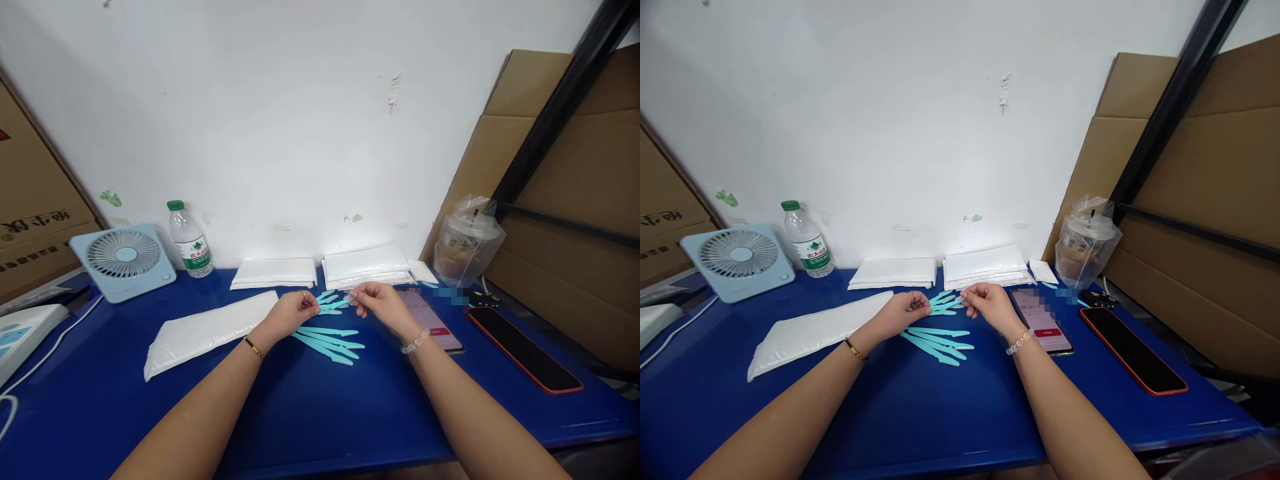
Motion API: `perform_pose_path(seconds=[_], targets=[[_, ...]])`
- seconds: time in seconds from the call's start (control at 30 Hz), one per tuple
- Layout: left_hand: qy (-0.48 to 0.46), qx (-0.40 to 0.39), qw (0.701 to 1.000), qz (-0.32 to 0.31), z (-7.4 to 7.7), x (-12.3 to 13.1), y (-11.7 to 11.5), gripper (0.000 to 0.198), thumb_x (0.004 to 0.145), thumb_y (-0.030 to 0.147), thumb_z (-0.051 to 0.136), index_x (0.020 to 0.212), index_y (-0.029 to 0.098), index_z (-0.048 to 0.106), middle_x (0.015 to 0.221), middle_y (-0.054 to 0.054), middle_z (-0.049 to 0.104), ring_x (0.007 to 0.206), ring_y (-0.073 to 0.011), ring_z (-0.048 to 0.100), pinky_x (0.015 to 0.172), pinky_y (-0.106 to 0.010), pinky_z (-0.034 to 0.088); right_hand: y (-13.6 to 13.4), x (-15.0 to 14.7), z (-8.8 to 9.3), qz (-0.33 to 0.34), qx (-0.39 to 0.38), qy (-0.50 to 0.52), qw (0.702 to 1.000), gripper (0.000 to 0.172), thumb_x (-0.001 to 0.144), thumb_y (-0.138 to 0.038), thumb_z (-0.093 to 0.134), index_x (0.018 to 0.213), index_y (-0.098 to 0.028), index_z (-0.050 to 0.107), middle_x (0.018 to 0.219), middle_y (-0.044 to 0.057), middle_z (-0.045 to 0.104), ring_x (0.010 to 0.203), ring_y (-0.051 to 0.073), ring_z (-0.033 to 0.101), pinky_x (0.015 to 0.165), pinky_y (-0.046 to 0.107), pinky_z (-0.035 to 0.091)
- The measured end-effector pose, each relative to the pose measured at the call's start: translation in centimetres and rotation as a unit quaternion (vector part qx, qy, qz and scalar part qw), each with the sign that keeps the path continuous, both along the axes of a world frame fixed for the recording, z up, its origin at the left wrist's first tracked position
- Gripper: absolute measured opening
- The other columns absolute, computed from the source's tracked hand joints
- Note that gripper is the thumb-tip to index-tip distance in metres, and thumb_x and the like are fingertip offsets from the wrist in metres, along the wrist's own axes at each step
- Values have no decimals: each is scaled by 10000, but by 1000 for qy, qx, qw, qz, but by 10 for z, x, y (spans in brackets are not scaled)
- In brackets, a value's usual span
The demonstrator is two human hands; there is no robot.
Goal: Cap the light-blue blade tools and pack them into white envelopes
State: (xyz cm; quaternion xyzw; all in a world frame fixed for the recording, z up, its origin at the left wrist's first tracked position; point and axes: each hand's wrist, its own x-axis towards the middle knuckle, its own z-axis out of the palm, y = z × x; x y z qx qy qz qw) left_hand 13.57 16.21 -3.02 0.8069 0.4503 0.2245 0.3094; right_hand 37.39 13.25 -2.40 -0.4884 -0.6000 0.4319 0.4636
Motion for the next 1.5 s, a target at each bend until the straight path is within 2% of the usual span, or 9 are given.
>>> perform_pose_path(seconds=[0.17,0.43,0.53,0.63,0.8,0.97,1.1,1.27,1.5], targets=[[-7,-12,1000,7,-1,-1,1,303,773,458,526,837,176,616,730,-9,610,658,-142,533,562,-237,388,1,7,0,-31,31,5,999,369,739,-507,636,735,-139,603,562,14,591,486,100,518,481,223,427],[-26,-16,1000,-4,-2,2,0,317,784,460,515,866,170,616,748,-10,612,670,-143,534,581,-240,398,-1,-10,-7,32,10,6,999,335,764,-476,617,748,-142,607,587,7,600,494,101,539,506,226,447],[6,37,999,14,-3,4,0,280,809,426,493,853,184,627,812,-26,624,751,-168,553,648,-265,418,-1,-10,-7,43,2,-68,997,314,789,-457,579,748,-149,621,566,6,604,500,119,555,504,231,433],[63,109,991,44,-5,6,-1,269,813,393,509,967,207,627,1017,-62,614,978,-225,532,800,-307,416,2,2,-5,-30,31,-199,979,264,809,-398,544,806,-162,663,558,1,610,496,132,554,516,242,415],[142,108,984,32,-10,11,1,633,742,496,598,1288,207,461,1269,-98,516,1186,-303,401,934,-377,363,11,22,-10,-92,128,-348,924,161,770,-189,550,856,-172,684,804,48,670,709,162,595,675,267,437],[119,87,989,-7,-9,10,1,348,790,367,559,1110,234,600,1142,-57,586,1066,-253,491,872,-335,401,16,18,-20,-17,140,-418,898,151,767,-182,578,878,-177,680,874,57,633,768,166,579,713,266,427],[102,49,992,-47,-6,7,-4,280,776,345,566,1031,245,626,1058,-37,605,994,-224,533,809,-294,425,17,15,-20,-25,143,-461,876,97,764,-172,570,785,-165,665,776,53,644,715,169,580,669,252,413],[103,90,989,-63,5,4,-10,315,760,361,597,1052,242,613,1065,-41,601,994,-220,528,810,-292,409,16,16,-18,-19,143,-490,860,107,742,-140,558,762,-174,658,767,52,644,694,163,579,637,235,396],[184,112,970,-112,17,10,-20,118,736,328,642,802,243,690,897,-19,657,882,-207,560,782,-303,356,13,11,-16,-43,119,-516,847,78,710,-122,550,698,-165,615,769,62,624,668,158,554,613,240,371]])
